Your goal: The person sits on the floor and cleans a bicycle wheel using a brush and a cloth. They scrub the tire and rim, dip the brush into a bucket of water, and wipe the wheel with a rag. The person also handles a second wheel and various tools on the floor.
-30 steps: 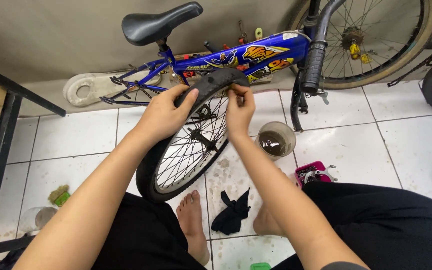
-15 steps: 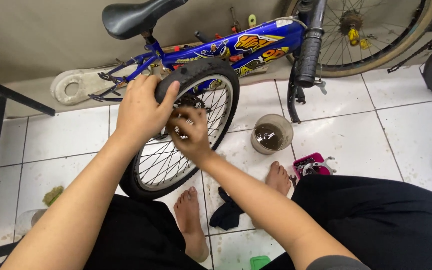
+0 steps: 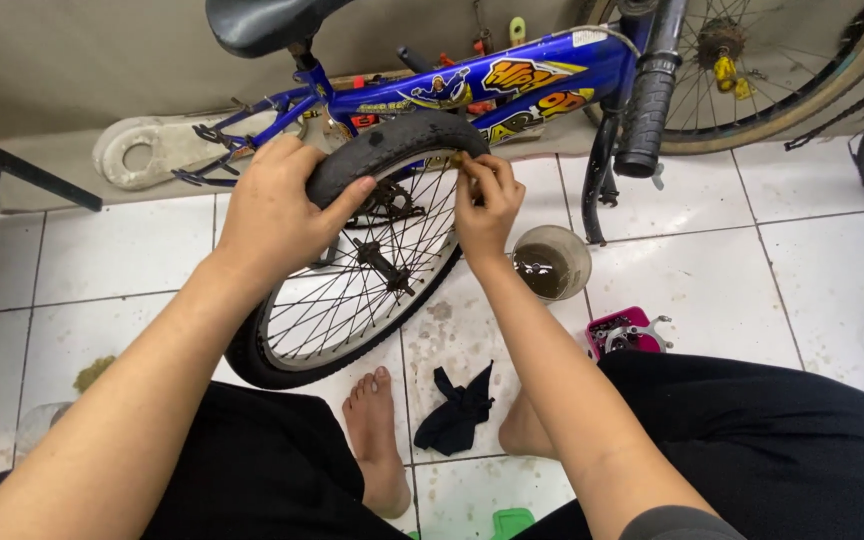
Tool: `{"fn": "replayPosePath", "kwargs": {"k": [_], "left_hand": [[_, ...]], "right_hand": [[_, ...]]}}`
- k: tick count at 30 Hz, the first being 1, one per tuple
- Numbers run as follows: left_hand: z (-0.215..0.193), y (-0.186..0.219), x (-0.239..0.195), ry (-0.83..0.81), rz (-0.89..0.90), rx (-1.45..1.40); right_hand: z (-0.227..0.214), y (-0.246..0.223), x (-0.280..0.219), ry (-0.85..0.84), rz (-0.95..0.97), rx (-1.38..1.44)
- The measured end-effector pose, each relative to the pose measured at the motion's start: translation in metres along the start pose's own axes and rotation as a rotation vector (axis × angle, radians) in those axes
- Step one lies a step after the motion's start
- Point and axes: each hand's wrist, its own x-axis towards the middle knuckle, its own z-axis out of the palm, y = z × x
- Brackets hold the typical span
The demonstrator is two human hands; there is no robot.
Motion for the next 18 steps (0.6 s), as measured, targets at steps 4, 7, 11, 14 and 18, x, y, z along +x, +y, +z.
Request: {"fn": "replayPosePath", "kwargs": {"k": [4,7,11,14,18], "left_hand": [[0.005,-0.016,-0.002,0.021,0.042,0.021],[0.003,-0.022,-0.003,0.015,0.038,0.018],[-0.001,-0.025,-0.003,0.024,0.074,0.015],[-0.005,-0.02,-0.002,-0.003,0.116,0.071],[-0.004,-0.023,-0.001,-0.01,0.123,0.063]], "right_hand": [[-0.002,0.027,-0.018,-0.031,0.005,-0.099],[-0.007,0.019,-0.026,-0.094,0.07,-0.107],[-0.006,0.051,-0.066,-0.214,0.177,-0.154],[-0.01,0.067,-0.092,-0.389,0.249,-0.25],[-0.008,0.074,-0.121,-0.491,0.313,-0.274]]}}
